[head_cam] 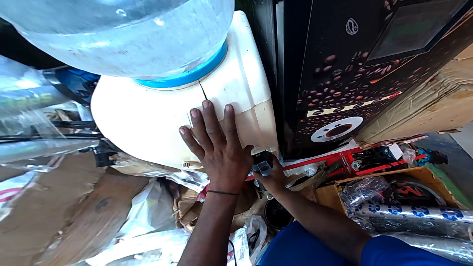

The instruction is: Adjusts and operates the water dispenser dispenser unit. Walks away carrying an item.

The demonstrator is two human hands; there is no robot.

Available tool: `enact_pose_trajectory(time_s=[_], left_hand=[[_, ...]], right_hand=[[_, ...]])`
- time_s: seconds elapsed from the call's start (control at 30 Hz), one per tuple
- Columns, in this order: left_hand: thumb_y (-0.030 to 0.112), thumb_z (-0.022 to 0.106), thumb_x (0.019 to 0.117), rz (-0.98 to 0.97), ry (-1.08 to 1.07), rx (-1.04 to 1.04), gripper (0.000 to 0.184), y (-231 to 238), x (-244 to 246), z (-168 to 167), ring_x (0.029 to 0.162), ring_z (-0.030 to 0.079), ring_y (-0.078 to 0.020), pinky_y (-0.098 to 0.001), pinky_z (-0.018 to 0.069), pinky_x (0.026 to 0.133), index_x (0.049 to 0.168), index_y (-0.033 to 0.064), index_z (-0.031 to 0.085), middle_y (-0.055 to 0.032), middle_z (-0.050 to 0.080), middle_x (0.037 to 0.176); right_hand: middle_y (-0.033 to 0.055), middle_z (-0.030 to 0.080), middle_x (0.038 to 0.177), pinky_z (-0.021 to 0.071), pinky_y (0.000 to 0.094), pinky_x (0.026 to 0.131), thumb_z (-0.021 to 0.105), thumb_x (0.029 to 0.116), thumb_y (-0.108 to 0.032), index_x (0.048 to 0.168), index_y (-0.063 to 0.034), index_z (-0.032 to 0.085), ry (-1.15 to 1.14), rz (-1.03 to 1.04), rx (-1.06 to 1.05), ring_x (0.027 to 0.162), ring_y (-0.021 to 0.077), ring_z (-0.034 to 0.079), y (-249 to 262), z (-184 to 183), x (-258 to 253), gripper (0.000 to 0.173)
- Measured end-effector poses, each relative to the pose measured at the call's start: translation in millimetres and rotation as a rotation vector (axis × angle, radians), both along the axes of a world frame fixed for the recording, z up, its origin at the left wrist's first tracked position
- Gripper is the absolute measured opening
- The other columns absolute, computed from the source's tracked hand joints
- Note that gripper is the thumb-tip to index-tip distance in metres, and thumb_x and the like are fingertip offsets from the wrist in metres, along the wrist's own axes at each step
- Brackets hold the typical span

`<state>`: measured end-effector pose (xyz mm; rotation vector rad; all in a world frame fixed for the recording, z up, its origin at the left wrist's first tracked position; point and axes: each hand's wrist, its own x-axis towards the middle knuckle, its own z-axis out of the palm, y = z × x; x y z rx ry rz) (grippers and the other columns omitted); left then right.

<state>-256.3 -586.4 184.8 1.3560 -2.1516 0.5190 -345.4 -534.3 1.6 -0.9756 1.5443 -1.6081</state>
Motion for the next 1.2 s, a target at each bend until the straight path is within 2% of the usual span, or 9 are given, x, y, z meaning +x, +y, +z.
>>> enact_pose_trajectory(time_s=[0.87, 1.03, 1.2], left_hand=[[0.036, 0.091, 0.0645, -0.010, 0.000, -0.007, 0.119, 0.7, 0.4, 0.3, 0.156, 0.009, -0.0443, -0.0695, 0.0050, 0.120, 0.162, 0.0171, 0.025, -0.0221, 0.013, 0.169], [0.034, 0.092, 0.0635, -0.012, 0.001, -0.007, 0.120, 1.0, 0.6, -0.2, 0.156, 0.008, -0.0442, -0.0691, 0.0045, 0.121, 0.162, 0.0170, 0.025, -0.0219, 0.012, 0.169], [0.034, 0.091, 0.0650, -0.015, -0.002, -0.011, 0.118, 1.5, 0.4, 0.7, 0.156, 0.009, -0.0450, -0.0693, 0.0051, 0.121, 0.162, 0.0165, 0.025, -0.0232, 0.014, 0.168]], right_hand=[[0.0058, 0.071, 0.116, 0.0595, 0.0375, 0.093, 0.091, 0.0644, -0.013, 0.136, -0.0096, 0.058, -0.017, 0.003, -0.003, 0.105, 0.0125, 0.069, -0.2, -0.9, 0.5, 0.080], [0.0053, 0.070, 0.118, 0.0605, 0.0392, 0.088, 0.091, 0.0685, -0.010, 0.140, -0.0153, 0.055, -0.006, 0.026, 0.013, 0.103, 0.0141, 0.069, 5.8, 6.2, 1.1, 0.081], [0.0065, 0.070, 0.117, 0.0604, 0.0429, 0.087, 0.090, 0.0695, -0.012, 0.140, -0.0150, 0.054, 0.027, 0.027, 0.032, 0.102, 0.0161, 0.069, 5.9, 7.6, 0.4, 0.079]])
